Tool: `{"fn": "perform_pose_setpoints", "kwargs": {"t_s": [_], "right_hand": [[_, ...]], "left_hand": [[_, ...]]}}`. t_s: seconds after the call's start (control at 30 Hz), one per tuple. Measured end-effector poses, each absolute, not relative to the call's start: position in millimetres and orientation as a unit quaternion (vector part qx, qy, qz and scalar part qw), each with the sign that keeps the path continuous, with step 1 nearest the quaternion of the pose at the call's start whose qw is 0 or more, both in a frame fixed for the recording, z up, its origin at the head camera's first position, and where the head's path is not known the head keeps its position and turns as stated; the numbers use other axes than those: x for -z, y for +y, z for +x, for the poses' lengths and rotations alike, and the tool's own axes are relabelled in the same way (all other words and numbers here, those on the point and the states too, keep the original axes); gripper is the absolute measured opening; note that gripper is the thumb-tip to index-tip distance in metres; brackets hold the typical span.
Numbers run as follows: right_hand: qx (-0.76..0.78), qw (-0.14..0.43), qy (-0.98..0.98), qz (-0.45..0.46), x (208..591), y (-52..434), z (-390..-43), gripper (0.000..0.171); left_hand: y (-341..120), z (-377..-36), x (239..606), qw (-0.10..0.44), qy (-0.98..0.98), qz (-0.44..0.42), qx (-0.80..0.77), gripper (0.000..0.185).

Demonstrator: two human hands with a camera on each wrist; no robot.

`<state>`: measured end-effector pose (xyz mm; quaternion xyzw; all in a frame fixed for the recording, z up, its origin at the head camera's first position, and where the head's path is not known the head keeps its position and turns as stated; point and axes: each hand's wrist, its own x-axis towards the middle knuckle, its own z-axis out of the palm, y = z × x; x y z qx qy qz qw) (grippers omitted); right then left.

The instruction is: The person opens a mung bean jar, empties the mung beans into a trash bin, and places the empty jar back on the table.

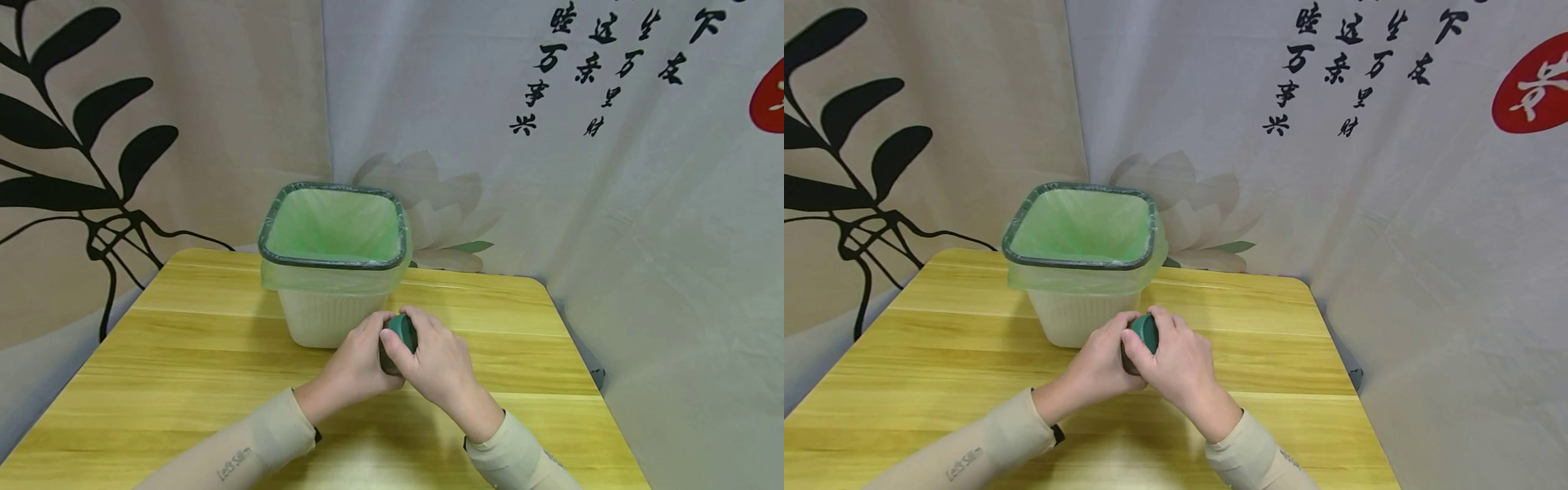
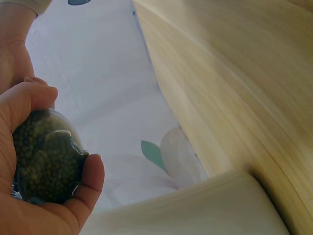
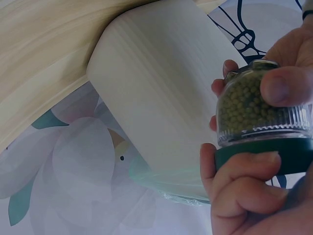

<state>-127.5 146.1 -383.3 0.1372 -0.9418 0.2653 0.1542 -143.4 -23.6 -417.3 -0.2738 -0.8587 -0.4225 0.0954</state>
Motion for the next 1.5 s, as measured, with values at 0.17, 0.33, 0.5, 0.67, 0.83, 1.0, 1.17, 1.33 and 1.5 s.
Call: {"fn": "perform_pose_setpoints", "kwargs": {"t_s": [0.17,0.33,0.5,0.67,0.83,1.0,1.17,1.33,1.5], "right_hand": [[-0.251,0.168,-0.942,0.15,384.0,147.3,-127.5,0.055],[-0.237,0.191,-0.938,0.167,384.8,147.8,-127.4,0.054],[-0.229,0.205,-0.935,0.177,385.0,147.8,-127.2,0.052],[-0.224,0.21,-0.935,0.179,384.2,147.5,-127.4,0.052],[-0.225,0.195,-0.941,0.163,382.5,146.8,-126.9,0.056],[-0.242,0.171,-0.946,0.133,380.7,146.2,-126.5,0.059],[-0.254,0.162,-0.946,0.12,380.4,144.6,-127.1,0.06],[-0.266,0.148,-0.946,0.111,380.4,143.1,-127.4,0.063],[-0.274,0.14,-0.945,0.107,379.9,142.3,-127.3,0.062]], "left_hand": [[-25.1,-144.9,417.6,0.086,-0.856,-0.28,0.427,0.084],[-27.4,-146.6,417.7,0.073,-0.85,-0.287,0.436,0.082],[-28.7,-147.3,417.2,0.061,-0.844,-0.289,0.448,0.082],[-27.6,-146.7,418.6,0.073,-0.847,-0.281,0.446,0.083],[-25.1,-144.4,418.9,0.1,-0.852,-0.268,0.439,0.084],[-21.2,-142.4,420.2,0.15,-0.861,-0.266,0.408,0.083],[-17.3,-140.4,422.9,0.199,-0.866,-0.265,0.375,0.083],[-15.4,-139.4,424.2,0.221,-0.866,-0.264,0.362,0.083],[-15.0,-139.0,424.9,0.214,-0.869,-0.26,0.362,0.085]]}}
